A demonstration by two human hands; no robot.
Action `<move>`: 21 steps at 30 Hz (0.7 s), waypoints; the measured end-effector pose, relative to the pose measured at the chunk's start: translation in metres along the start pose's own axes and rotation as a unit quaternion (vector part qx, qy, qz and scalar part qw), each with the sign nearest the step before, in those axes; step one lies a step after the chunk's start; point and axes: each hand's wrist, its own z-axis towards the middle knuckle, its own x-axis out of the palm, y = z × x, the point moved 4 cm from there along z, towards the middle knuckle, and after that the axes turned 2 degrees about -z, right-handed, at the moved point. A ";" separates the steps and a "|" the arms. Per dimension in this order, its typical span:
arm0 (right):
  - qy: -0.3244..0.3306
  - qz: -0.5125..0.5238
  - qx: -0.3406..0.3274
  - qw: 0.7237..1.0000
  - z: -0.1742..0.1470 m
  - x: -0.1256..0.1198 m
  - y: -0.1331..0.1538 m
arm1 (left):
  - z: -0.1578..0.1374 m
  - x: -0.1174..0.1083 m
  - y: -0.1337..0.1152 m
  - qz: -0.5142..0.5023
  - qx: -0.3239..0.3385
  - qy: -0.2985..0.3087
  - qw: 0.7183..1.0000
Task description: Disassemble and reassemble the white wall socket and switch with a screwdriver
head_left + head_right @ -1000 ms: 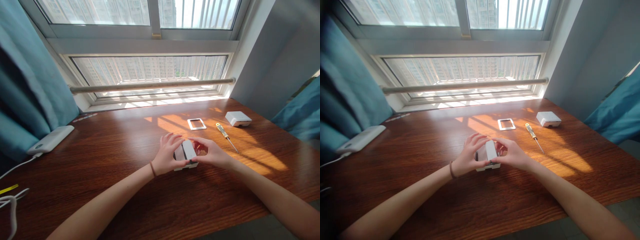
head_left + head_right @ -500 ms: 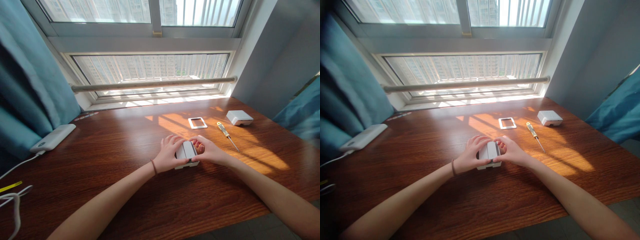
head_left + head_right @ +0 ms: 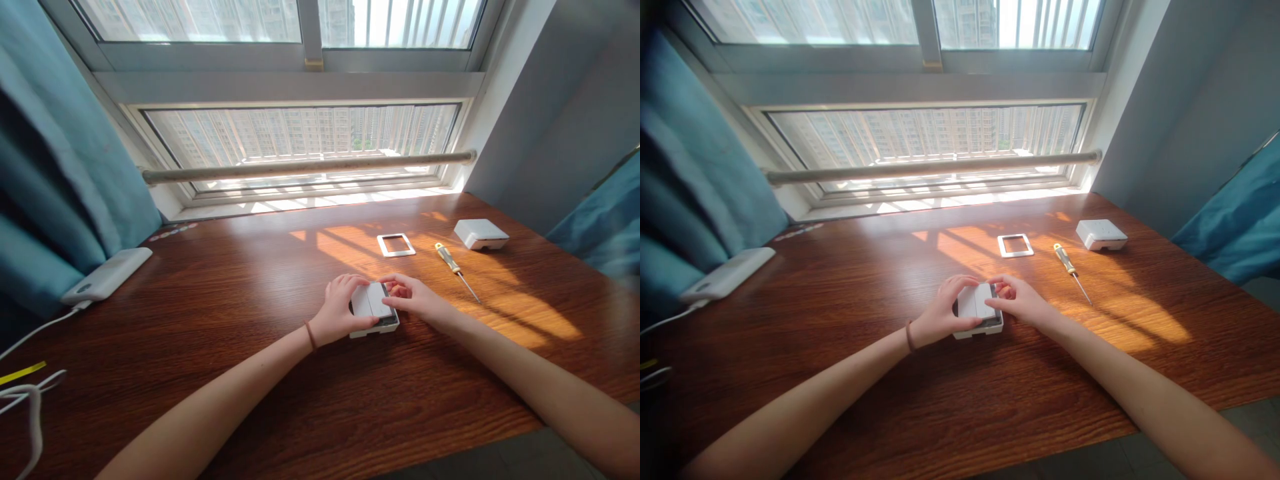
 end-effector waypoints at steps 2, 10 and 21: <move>-0.017 0.037 0.005 0.999 0.001 0.003 -0.005 | 0.000 0.001 0.000 -0.002 -0.005 -0.003 1.000; -0.032 0.094 0.018 0.995 0.000 0.009 -0.008 | 0.000 0.003 -0.001 -0.015 -0.028 -0.012 0.999; -0.026 0.107 0.007 0.994 -0.001 0.011 -0.004 | -0.001 0.001 -0.003 -0.023 -0.053 -0.006 0.998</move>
